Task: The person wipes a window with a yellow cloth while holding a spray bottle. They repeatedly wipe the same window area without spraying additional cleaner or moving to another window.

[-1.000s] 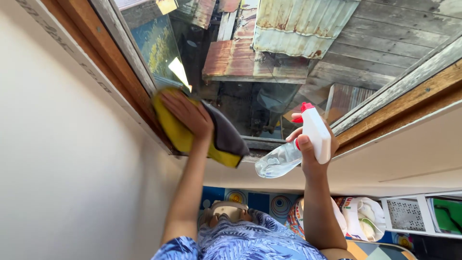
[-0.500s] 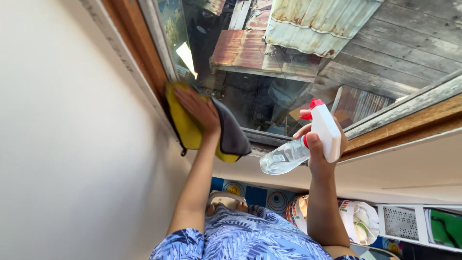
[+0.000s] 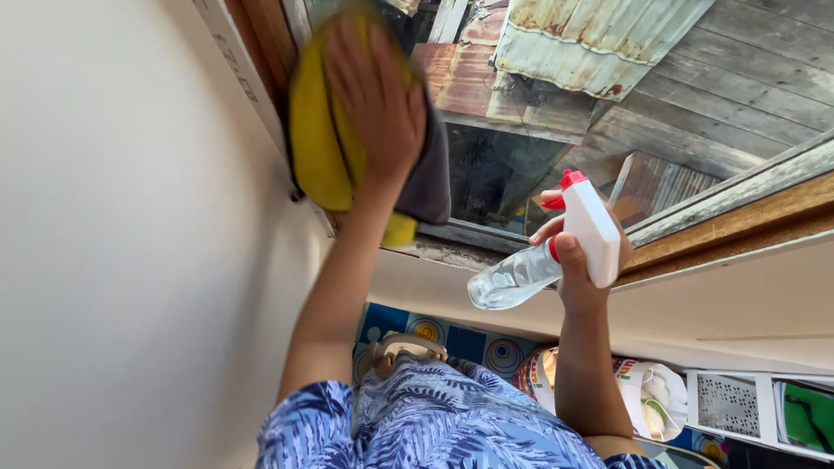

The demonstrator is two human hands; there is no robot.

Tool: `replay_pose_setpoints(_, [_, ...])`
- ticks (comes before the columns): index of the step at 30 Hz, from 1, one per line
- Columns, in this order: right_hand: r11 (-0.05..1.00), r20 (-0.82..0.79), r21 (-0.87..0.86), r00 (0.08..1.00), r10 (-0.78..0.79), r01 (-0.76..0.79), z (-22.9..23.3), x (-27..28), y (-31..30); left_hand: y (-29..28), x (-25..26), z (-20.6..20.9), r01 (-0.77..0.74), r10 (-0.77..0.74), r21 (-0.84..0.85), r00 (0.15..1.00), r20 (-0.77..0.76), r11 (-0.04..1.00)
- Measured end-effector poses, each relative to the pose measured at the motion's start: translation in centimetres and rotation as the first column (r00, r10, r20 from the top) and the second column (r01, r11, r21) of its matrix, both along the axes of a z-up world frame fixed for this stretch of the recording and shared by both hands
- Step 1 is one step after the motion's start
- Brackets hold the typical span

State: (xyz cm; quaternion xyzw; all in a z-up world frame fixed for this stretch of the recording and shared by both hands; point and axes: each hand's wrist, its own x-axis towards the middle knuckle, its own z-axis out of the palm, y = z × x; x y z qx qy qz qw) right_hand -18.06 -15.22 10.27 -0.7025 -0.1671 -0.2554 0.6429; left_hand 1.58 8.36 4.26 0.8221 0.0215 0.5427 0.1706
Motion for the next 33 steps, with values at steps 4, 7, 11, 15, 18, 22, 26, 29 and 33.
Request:
replay_pose_setpoints(4, [1.000, 0.015, 0.004, 1.000, -0.014, 0.014, 0.4, -0.6, -0.8, 0.4, -0.2, 6.0, 0.034, -0.034, 0.018, 0.999, 0.001, 0.999])
replay_pose_setpoints(7, [1.000, 0.005, 0.000, 1.000, -0.006, 0.006, 0.1, -0.6, -1.5, 0.6, 0.3, 0.4, -0.065, 0.062, -0.029, 0.996, -0.068, 0.997])
replay_pose_setpoints(11, [0.999, 0.073, -0.043, 0.997, -0.003, 0.006, -0.7, 0.0, -2.4, 0.5, -2.3, -13.4, -0.009, 0.011, -0.030, 0.999, 0.041, 1.000])
replay_pose_setpoints(15, [0.999, 0.134, -0.047, 0.991, 0.025, -0.019, -1.1, 0.5, -2.2, 1.0, -5.6, -24.5, 0.084, -0.068, 0.067, 0.974, -0.215, 0.994])
replay_pose_setpoints(18, [0.997, 0.128, -0.062, 0.991, 0.044, -0.036, -0.9, 0.4, -1.4, 0.8, -4.6, -23.9, 0.093, -0.090, 0.007, 0.980, -0.176, 0.996])
replay_pose_setpoints(22, [0.998, 0.119, -0.044, 0.992, 0.050, -0.045, -0.5, 0.1, -0.7, 1.0, -1.9, -14.7, -0.021, 0.022, 0.029, 0.999, -0.026, 0.999])
replay_pose_setpoints(26, [0.998, 0.131, -0.038, 0.990, 0.050, -0.045, -0.7, 0.3, -0.9, 1.4, -0.1, -1.7, -0.013, 0.003, 0.042, 0.977, 0.214, 0.999])
replay_pose_setpoints(29, [0.999, 0.121, -0.036, 0.992, 0.037, -0.033, -0.6, 0.1, -1.2, 1.5, 0.3, 1.8, -0.039, 0.022, 0.056, 0.962, 0.271, 0.998])
replay_pose_setpoints(33, [0.999, 0.111, -0.047, 0.994, 0.000, 0.006, 0.1, -0.1, -1.2, 1.5, 0.5, -4.1, -0.015, 0.004, 0.044, 0.968, 0.253, 0.999])
